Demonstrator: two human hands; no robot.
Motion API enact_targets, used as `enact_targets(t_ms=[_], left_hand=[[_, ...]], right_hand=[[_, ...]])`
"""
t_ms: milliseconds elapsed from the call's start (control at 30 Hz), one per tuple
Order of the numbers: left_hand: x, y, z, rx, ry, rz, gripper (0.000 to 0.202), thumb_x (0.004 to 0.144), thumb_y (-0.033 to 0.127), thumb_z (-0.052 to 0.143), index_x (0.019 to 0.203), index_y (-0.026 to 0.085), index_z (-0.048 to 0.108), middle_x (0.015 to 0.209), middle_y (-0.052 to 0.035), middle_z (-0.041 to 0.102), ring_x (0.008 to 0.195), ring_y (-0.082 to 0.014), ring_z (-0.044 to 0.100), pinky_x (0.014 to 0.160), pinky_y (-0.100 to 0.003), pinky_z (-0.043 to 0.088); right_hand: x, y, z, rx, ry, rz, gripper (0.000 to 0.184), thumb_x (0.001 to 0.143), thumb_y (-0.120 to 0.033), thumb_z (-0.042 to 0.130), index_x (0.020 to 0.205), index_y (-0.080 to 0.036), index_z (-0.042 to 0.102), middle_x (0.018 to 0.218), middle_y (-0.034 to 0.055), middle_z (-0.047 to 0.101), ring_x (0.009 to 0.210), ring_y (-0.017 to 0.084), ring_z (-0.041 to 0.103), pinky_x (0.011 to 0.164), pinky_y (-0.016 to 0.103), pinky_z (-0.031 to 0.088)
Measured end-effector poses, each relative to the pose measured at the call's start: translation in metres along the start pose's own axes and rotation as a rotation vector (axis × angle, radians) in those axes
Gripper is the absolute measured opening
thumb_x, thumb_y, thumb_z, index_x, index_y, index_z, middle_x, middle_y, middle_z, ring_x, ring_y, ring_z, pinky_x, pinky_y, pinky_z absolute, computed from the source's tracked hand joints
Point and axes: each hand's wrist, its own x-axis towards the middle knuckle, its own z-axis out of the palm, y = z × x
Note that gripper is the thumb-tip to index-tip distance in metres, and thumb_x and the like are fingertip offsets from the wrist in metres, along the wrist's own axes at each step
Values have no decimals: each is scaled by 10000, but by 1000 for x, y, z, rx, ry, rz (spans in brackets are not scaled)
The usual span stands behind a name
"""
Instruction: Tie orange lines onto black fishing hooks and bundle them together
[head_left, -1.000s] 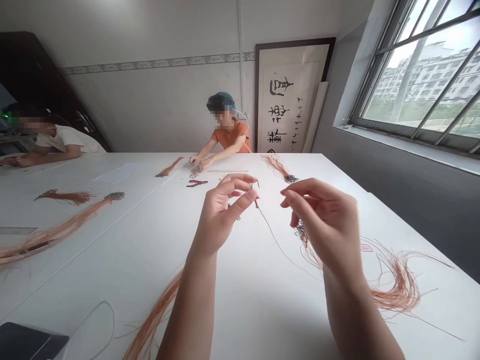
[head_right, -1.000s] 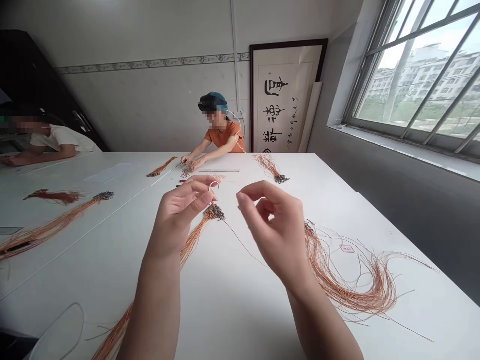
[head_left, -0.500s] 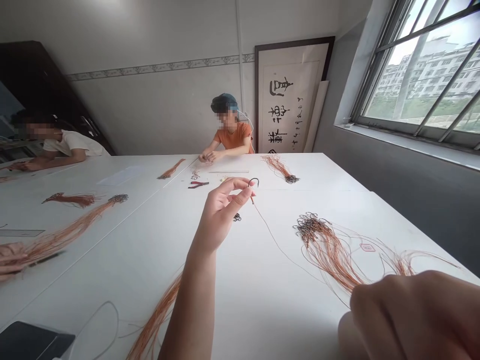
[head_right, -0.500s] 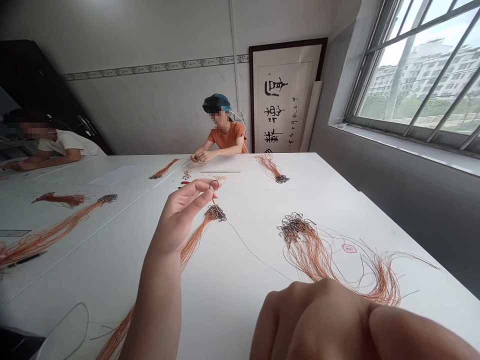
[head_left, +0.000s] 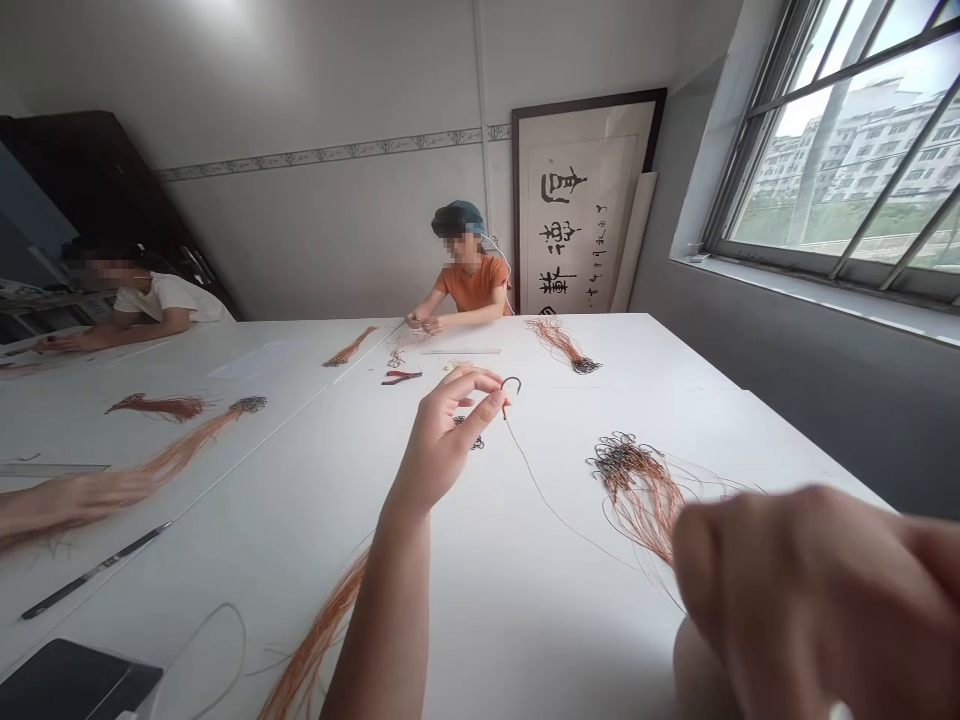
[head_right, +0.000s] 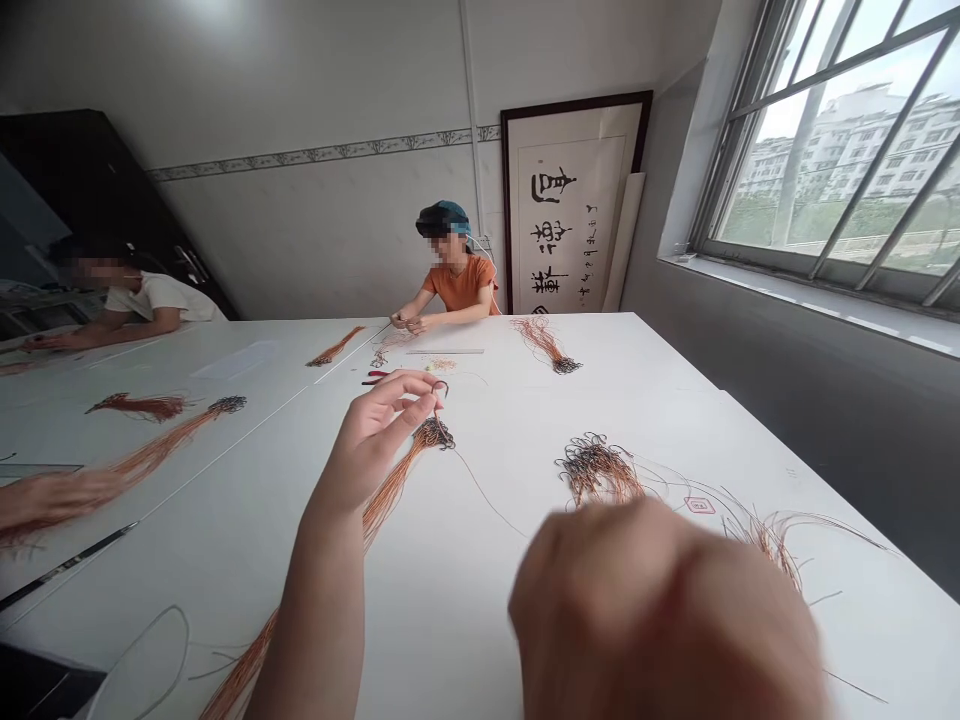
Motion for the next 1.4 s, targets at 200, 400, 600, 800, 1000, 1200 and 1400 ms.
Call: enact_targets(t_ms=[200, 400, 600, 800, 1000, 1200, 1400], left_hand=[[-5, 10, 6, 104, -113, -22, 289, 1012, 481, 634, 933, 217, 719, 1165, -72, 672, 1102, -218, 645, 760, -274, 480], [-10, 17, 10, 125, -180, -47, 271, 1027, 458, 603, 943, 227, 718, 1099, -61, 678, 1039, -211, 621, 799, -296, 498], [-15, 25, 9, 93, -144, -35, 221, 985, 408, 674, 878, 221, 722, 1013, -43, 688, 999, -212, 624, 937, -340, 482], [-26, 25, 10, -132, -86, -217, 315, 955, 524, 681, 907, 214, 698, 943, -50, 684, 988, -214, 647, 993, -368, 488], [-55, 18, -14, -184, -80, -433, 377, 937, 571, 654, 825, 213, 608, 609, 36, 444, 610, -143, 464, 671, -302, 448], [-100, 1, -56, -37, -22, -618, 409, 873, 592, 740, 839, 187, 702, 635, 36, 460, 609, -119, 384, 626, -268, 357], [-149, -20, -74, 88, -2, -809, 542, 863, 676, 711, 1130, 208, 767, 1110, -93, 762, 891, -217, 638, 802, -310, 487]], right_hand=[[65, 17, 21, -276, 119, 185, 139, 927, -313, 753, 836, -208, 756, 691, -2, 640, 498, 95, 439, 476, 275, 335], [70, 29, 27, -194, -148, 406, 195, 918, -327, 719, 811, -168, 754, 712, -23, 604, 512, 60, 340, 474, 250, 231], [65, 20, 32, -227, -187, 363, 159, 887, -267, 687, 771, -168, 731, 689, -29, 596, 504, 63, 318, 486, 258, 239], [63, 26, 47, -62, -57, 368, 212, 853, -241, 700, 672, -177, 609, 566, -62, 492, 503, 67, 341, 489, 252, 237], [70, 60, 55, 33, 20, 442, 235, 908, -335, 690, 748, -179, 616, 574, -67, 485, 459, 65, 365, 447, 243, 255], [83, 136, 74, -8, -18, 668, 243, 1051, -347, 645, 918, -145, 646, 678, -65, 541, 480, 55, 417, 452, 182, 367], [73, 225, 111, -124, -145, 938, 259, 1038, -353, 687, 1174, -132, 688, 1061, 60, 718, 831, 154, 704, 714, 302, 624]])
